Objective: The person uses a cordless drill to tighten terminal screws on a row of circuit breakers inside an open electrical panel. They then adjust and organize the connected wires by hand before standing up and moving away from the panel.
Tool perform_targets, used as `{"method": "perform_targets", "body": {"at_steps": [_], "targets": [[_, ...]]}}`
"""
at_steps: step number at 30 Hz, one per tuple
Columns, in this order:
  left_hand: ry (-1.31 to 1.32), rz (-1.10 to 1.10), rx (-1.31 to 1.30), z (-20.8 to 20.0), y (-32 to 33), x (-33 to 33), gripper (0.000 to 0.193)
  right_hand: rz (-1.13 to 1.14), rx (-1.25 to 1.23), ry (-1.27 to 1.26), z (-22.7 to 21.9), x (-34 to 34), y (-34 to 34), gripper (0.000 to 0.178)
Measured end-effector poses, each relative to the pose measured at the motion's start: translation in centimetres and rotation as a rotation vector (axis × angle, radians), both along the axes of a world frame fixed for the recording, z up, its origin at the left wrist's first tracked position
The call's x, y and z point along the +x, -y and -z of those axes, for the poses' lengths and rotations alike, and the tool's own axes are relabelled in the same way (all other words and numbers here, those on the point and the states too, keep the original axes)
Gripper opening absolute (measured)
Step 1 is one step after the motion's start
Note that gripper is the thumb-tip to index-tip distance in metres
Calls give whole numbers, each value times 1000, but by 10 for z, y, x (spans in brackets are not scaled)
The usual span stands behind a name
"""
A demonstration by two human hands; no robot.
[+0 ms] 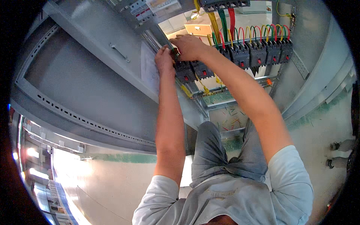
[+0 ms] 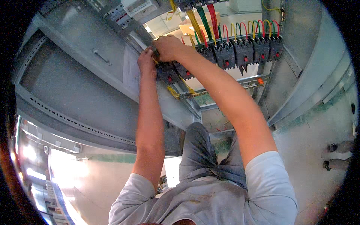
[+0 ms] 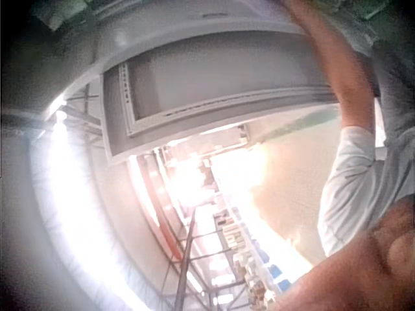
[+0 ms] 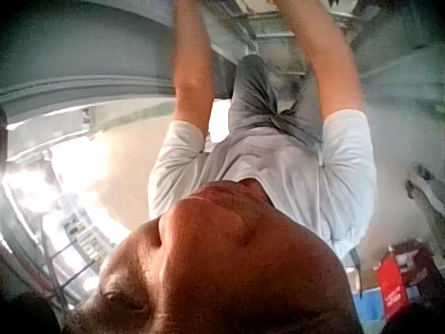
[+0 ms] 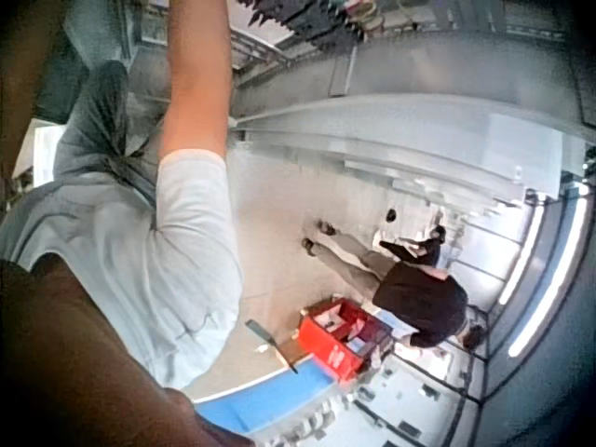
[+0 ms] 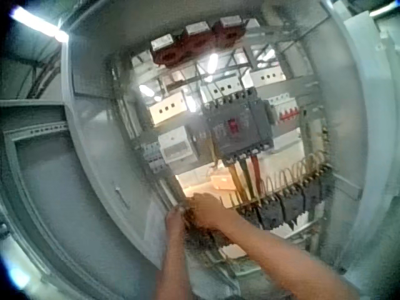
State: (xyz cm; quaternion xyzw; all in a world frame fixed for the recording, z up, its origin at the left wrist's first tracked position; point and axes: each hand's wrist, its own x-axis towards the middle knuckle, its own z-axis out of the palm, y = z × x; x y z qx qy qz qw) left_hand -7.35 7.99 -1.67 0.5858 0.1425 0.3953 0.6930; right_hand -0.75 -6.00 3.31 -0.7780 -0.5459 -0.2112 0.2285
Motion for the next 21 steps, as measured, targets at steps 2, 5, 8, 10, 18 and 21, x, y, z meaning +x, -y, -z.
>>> {"method": "perform_targets", "body": {"at_steps": [2,5,8,10,18,21], "targets": [[52,-23,-52,6,4,3,27,-30,-332,-156,-20,14,-14,60],[77,-71,-66,11,-4,3,31,-101,-581,-289,-34,31,-36,65],[140,-103,-124,6,16,1,31,-162,-732,-459,-36,64,-55,68],[183,-120,-112,3,23,5,31,-212,-715,-834,-34,94,-59,66],[395,-88,-186,9,30,-3,35,-131,-741,-1017,-17,90,-88,72],[415,-108,-165,10,32,-4,34,-168,-722,-1110,-23,80,-84,68]]}}
